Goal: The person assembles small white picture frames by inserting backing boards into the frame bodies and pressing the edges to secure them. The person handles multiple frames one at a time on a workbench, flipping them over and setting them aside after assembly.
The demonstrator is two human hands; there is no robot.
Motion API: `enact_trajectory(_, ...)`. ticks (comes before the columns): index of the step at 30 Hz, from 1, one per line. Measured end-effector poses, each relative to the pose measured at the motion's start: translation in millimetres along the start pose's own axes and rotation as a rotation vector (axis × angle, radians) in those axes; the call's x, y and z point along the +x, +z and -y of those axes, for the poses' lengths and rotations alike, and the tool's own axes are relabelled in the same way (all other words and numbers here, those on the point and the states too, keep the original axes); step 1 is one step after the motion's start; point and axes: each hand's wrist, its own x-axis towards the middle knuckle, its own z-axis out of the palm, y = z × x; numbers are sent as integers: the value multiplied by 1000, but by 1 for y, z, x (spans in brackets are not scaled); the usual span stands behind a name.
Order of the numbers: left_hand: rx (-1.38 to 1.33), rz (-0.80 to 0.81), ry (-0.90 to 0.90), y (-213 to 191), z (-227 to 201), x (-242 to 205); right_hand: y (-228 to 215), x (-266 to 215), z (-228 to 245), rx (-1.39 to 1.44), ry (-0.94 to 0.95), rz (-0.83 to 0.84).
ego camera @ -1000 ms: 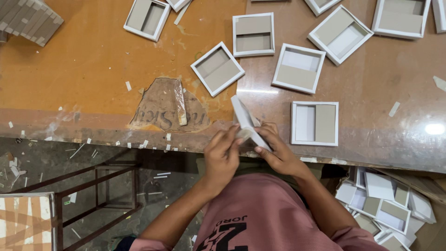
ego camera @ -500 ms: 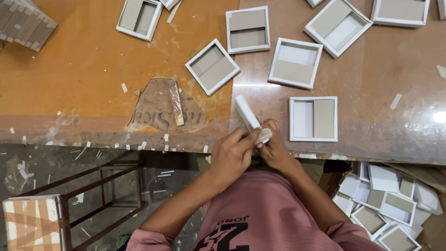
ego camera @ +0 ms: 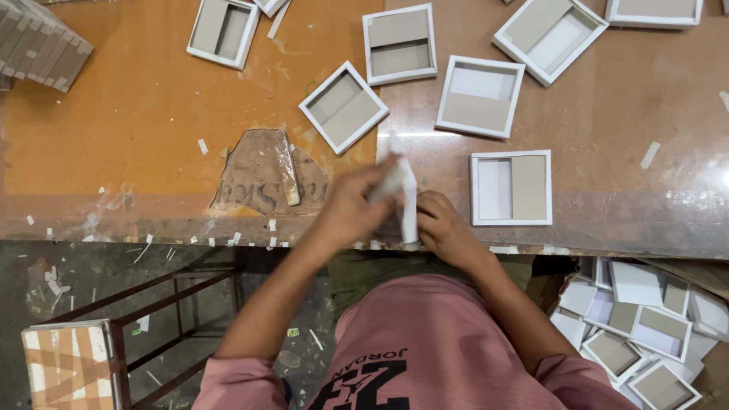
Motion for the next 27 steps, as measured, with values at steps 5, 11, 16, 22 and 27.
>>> enact_trajectory(5, 271, 96, -140, 40, -25, -31, -15, 4, 8, 164, -12, 105)
enact_trajectory(11, 17, -179, -62, 36, -24, -37, 9, -6, 18, 465, 224, -6)
enact_trajectory(16, 468, -126, -96, 35, -58, -46, 10, -10, 27, 218, 62, -44)
enact_trajectory(22, 839, -130, -21, 21, -52, -5, 6, -5, 21, 226, -33, -4)
enact_trajectory(27, 558, -329, -155, -8, 3, 19, 16, -19, 3, 399, -69, -165)
